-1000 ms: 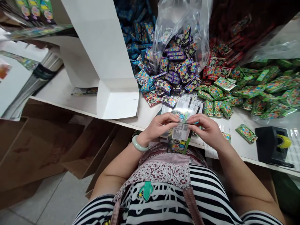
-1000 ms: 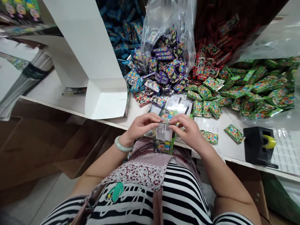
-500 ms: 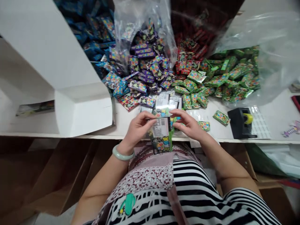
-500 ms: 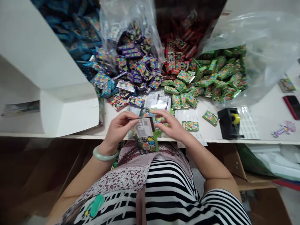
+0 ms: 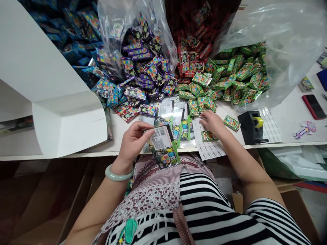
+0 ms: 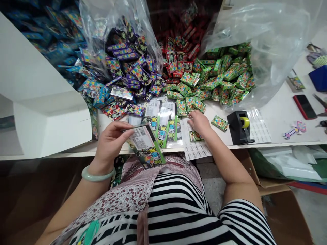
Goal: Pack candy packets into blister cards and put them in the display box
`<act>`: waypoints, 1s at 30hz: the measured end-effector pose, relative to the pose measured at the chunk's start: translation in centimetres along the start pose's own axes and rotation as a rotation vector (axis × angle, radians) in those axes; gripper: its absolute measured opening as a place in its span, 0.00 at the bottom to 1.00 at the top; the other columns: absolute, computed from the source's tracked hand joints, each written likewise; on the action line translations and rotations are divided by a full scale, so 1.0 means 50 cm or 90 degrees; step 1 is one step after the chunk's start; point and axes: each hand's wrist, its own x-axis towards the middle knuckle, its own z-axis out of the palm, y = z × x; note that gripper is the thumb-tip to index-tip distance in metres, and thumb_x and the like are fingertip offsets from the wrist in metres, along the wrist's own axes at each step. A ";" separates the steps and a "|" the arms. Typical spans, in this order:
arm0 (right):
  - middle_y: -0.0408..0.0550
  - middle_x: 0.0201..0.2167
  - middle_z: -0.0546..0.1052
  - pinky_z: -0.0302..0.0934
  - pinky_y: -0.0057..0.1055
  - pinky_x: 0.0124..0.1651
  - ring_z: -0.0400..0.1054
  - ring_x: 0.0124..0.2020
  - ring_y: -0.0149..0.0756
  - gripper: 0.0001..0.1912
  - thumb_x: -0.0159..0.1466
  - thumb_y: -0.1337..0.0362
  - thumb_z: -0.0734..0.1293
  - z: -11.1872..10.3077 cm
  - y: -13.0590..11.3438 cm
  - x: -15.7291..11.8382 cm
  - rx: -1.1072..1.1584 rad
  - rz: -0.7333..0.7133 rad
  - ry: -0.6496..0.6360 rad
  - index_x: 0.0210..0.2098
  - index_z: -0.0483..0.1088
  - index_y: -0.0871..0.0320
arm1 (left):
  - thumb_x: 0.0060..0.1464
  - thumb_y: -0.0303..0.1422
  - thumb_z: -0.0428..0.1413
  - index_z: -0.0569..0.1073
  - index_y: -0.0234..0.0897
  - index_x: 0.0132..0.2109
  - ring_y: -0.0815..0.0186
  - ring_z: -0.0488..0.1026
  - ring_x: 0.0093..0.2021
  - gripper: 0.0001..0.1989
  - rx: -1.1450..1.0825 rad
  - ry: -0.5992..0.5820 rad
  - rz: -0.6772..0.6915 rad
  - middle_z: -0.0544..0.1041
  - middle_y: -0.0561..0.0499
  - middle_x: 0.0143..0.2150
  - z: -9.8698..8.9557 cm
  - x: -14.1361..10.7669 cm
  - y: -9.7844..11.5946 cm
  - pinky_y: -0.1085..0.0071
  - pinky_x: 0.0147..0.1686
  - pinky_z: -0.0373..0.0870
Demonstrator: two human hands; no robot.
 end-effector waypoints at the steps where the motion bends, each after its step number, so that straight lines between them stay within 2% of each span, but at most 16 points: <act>1: 0.55 0.47 0.75 0.63 0.39 0.47 0.70 0.46 0.46 0.13 0.63 0.64 0.68 0.006 0.004 -0.001 -0.002 -0.012 0.010 0.48 0.77 0.57 | 0.50 0.42 0.68 0.76 0.39 0.36 0.68 0.75 0.37 0.13 0.002 0.001 0.000 0.77 0.52 0.35 -0.001 0.000 -0.001 0.72 0.38 0.73; 6: 0.53 0.43 0.75 0.63 0.41 0.50 0.68 0.47 0.46 0.10 0.65 0.64 0.67 0.027 0.020 -0.005 0.012 -0.077 0.048 0.43 0.79 0.54 | 0.50 0.39 0.67 0.76 0.39 0.36 0.68 0.74 0.37 0.11 0.004 -0.001 0.000 0.77 0.52 0.34 -0.001 0.002 -0.002 0.71 0.38 0.73; 13: 0.54 0.42 0.78 0.64 0.39 0.49 0.71 0.44 0.42 0.11 0.67 0.65 0.64 0.025 0.007 -0.019 0.068 -0.076 0.039 0.41 0.79 0.56 | 0.50 0.37 0.67 0.76 0.39 0.37 0.68 0.74 0.37 0.10 0.008 0.015 0.004 0.77 0.52 0.35 -0.005 0.001 -0.010 0.72 0.37 0.73; 17: 0.52 0.42 0.78 0.65 0.38 0.48 0.72 0.42 0.39 0.07 0.62 0.61 0.68 0.023 0.023 -0.030 0.264 -0.053 0.043 0.35 0.78 0.56 | 0.51 0.38 0.67 0.76 0.39 0.37 0.68 0.74 0.37 0.11 0.001 0.010 -0.002 0.77 0.53 0.34 -0.002 0.001 -0.009 0.72 0.37 0.73; 20: 0.49 0.37 0.76 0.66 0.37 0.44 0.71 0.38 0.36 0.15 0.55 0.51 0.73 0.011 0.040 -0.031 0.480 0.000 0.023 0.29 0.73 0.57 | 0.52 0.40 0.66 0.75 0.39 0.37 0.68 0.74 0.36 0.11 -0.008 -0.003 0.011 0.76 0.52 0.34 0.004 0.004 -0.007 0.72 0.37 0.72; 22: 0.45 0.32 0.74 0.66 0.36 0.41 0.68 0.33 0.33 0.20 0.51 0.46 0.74 -0.012 0.034 -0.029 0.583 0.043 0.023 0.28 0.70 0.57 | 0.54 0.40 0.65 0.75 0.38 0.37 0.68 0.74 0.36 0.11 -0.005 -0.015 0.032 0.76 0.52 0.34 0.008 0.006 -0.008 0.72 0.37 0.72; 24: 0.42 0.28 0.72 0.64 0.33 0.38 0.66 0.30 0.31 0.20 0.52 0.47 0.74 -0.049 0.001 -0.029 0.612 0.038 0.014 0.29 0.69 0.56 | 0.55 0.39 0.64 0.74 0.38 0.38 0.68 0.74 0.37 0.10 0.007 -0.029 0.062 0.76 0.52 0.35 0.014 0.007 -0.009 0.72 0.37 0.72; 25: 0.41 0.27 0.72 0.63 0.32 0.38 0.65 0.30 0.30 0.19 0.53 0.48 0.74 -0.071 -0.027 -0.030 0.602 0.007 0.000 0.30 0.70 0.56 | 0.57 0.38 0.63 0.74 0.38 0.38 0.68 0.74 0.37 0.09 0.017 -0.038 0.077 0.76 0.52 0.35 0.017 0.007 -0.008 0.72 0.38 0.71; 28: 0.43 0.30 0.75 0.61 0.31 0.39 0.67 0.32 0.32 0.12 0.61 0.54 0.70 -0.133 -0.141 -0.036 0.535 -0.153 -0.089 0.32 0.72 0.56 | 0.61 0.36 0.58 0.73 0.38 0.40 0.68 0.73 0.37 0.06 0.052 -0.066 0.105 0.75 0.52 0.36 0.027 0.003 -0.003 0.71 0.37 0.70; 30: 0.45 0.30 0.76 0.61 0.31 0.40 0.68 0.33 0.33 0.09 0.63 0.58 0.68 -0.157 -0.220 -0.036 0.476 -0.245 -0.131 0.32 0.72 0.56 | 0.62 0.35 0.56 0.72 0.38 0.41 0.68 0.72 0.37 0.05 0.073 -0.079 0.106 0.74 0.52 0.36 0.032 -0.001 0.002 0.71 0.38 0.69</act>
